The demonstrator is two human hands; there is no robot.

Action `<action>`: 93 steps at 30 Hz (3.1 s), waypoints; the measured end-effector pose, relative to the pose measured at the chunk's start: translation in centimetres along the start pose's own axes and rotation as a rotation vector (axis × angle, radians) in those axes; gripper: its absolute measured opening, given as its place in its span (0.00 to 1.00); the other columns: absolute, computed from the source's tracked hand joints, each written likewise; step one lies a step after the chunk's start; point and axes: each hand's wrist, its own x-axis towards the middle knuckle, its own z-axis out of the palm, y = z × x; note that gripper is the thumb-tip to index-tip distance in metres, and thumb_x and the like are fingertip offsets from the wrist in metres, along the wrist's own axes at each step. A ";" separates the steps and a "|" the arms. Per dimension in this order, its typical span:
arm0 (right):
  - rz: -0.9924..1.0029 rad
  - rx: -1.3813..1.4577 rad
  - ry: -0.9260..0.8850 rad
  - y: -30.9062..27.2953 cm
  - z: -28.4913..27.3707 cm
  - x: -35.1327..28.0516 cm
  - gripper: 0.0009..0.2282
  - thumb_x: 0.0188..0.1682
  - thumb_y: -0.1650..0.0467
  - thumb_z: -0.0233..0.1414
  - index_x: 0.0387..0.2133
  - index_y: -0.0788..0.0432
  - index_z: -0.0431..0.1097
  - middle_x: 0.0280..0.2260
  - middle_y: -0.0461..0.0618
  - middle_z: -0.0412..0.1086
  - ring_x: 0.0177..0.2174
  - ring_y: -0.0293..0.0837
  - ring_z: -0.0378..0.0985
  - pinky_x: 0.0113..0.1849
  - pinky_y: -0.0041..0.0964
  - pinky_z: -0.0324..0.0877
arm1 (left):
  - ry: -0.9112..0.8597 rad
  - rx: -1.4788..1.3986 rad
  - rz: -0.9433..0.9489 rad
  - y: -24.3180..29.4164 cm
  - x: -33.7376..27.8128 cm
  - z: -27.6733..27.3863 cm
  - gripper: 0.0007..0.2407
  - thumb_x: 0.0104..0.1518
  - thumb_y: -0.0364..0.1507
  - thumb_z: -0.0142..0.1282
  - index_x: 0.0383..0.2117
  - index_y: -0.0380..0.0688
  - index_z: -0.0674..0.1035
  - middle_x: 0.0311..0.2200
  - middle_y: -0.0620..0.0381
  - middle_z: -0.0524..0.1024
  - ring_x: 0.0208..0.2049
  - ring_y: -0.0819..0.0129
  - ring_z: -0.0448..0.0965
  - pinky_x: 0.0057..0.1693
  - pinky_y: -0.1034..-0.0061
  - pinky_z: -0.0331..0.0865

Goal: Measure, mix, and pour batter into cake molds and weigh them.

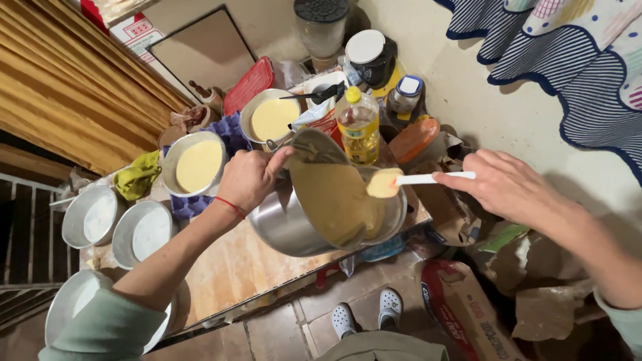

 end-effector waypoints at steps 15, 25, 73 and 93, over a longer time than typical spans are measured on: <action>0.378 0.348 -0.243 0.4 5.8 0.2 0.17 0.54 0.67 0.48 0.57 0.38 0.69 0.27 0.46 0.68 0.28 0.40 0.72 0.33 0.36 0.73 | 0.201 -0.035 0.011 -2.8 -3.3 0.5 0.27 0.66 0.47 0.46 0.13 0.39 0.80 0.15 0.40 0.73 0.19 0.41 0.75 0.32 0.55 0.69; 0.182 0.486 -0.046 -0.3 5.3 5.1 0.17 0.50 0.69 0.49 0.53 0.46 0.73 0.28 0.52 0.68 0.33 0.51 0.73 0.37 0.49 0.71 | 0.277 -0.084 0.022 -3.6 -3.6 1.4 0.26 0.64 0.46 0.51 0.15 0.37 0.79 0.15 0.39 0.71 0.18 0.41 0.72 0.28 0.58 0.65; 0.925 1.688 -0.223 -2.5 11.2 -5.4 0.23 0.53 0.66 0.47 0.60 0.68 0.66 0.21 0.36 0.57 0.20 0.29 0.54 0.22 0.24 0.50 | 0.571 -0.932 -0.566 -15.1 -20.1 10.5 0.42 0.63 0.60 0.17 0.16 0.31 0.77 0.10 0.56 0.68 0.14 0.74 0.63 0.24 0.79 0.53; -0.092 0.180 0.037 -24.0 -1.5 16.6 0.25 0.41 0.78 0.51 0.57 0.54 0.70 0.29 0.50 0.70 0.35 0.48 0.74 0.38 0.42 0.72 | 0.769 -1.124 -0.535 -25.5 -22.5 19.4 0.36 0.66 0.58 0.25 0.10 0.39 0.69 0.10 0.63 0.62 0.14 0.77 0.58 0.26 0.77 0.47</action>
